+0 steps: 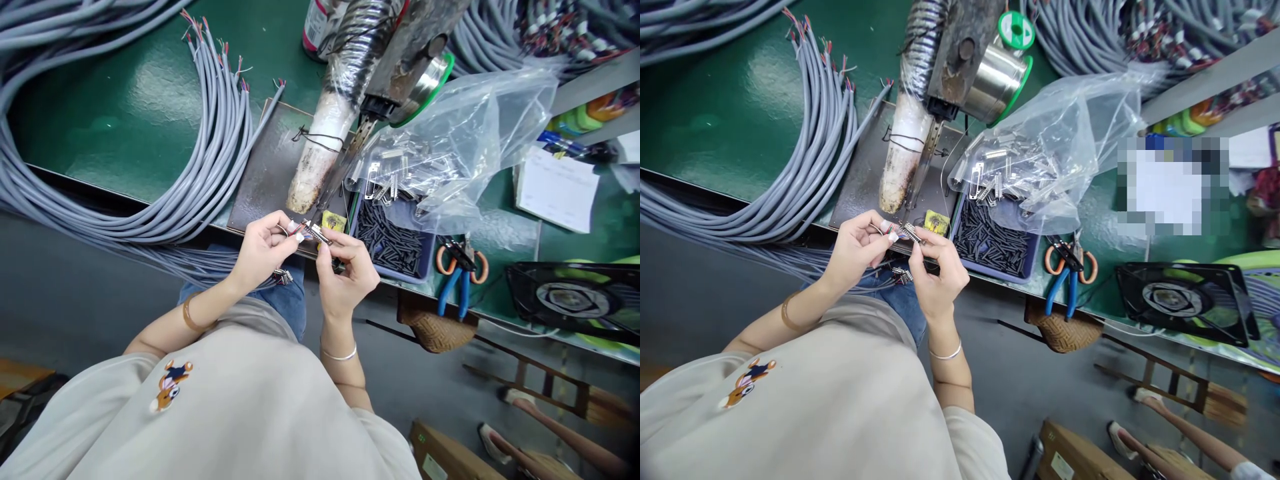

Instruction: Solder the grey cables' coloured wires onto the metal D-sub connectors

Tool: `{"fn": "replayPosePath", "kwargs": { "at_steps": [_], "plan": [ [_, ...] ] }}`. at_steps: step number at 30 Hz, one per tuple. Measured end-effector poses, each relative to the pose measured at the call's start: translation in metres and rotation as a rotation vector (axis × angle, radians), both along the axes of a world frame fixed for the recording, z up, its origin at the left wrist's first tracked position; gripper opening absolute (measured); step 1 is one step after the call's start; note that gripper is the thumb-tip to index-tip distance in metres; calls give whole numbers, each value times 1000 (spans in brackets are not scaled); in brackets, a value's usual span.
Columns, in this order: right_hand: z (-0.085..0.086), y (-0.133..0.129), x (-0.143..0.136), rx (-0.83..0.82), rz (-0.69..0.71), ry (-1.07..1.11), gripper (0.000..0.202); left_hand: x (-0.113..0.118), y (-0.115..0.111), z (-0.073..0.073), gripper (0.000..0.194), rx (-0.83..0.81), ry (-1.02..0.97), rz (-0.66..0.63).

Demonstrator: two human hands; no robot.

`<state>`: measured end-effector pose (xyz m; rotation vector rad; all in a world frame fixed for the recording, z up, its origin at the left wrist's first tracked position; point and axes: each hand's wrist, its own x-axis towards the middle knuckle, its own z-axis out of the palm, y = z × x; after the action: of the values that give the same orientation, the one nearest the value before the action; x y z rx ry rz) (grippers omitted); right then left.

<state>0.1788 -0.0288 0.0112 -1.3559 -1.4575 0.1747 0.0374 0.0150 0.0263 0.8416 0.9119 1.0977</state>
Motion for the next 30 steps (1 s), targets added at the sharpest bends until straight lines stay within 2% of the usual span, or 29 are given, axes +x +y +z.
{"fn": "replayPosePath", "kwargs": {
  "at_steps": [6,14,23,25,30],
  "plan": [
    [0,4,3,74,31,-70,14,0,4,-1,20,29,9,2],
    [6,9,1,137,4,-168,18,0,7,2,18,67,12,15],
    [-1,3,6,192,38,-287,20,-2,5,1,18,47,35,-27],
    [-1,2,6,158,29,-239,19,-4,3,0,19,18,33,-43],
    [1,-2,2,-36,37,38,17,-7,0,-2,22,-21,22,-57]
  ]
}}
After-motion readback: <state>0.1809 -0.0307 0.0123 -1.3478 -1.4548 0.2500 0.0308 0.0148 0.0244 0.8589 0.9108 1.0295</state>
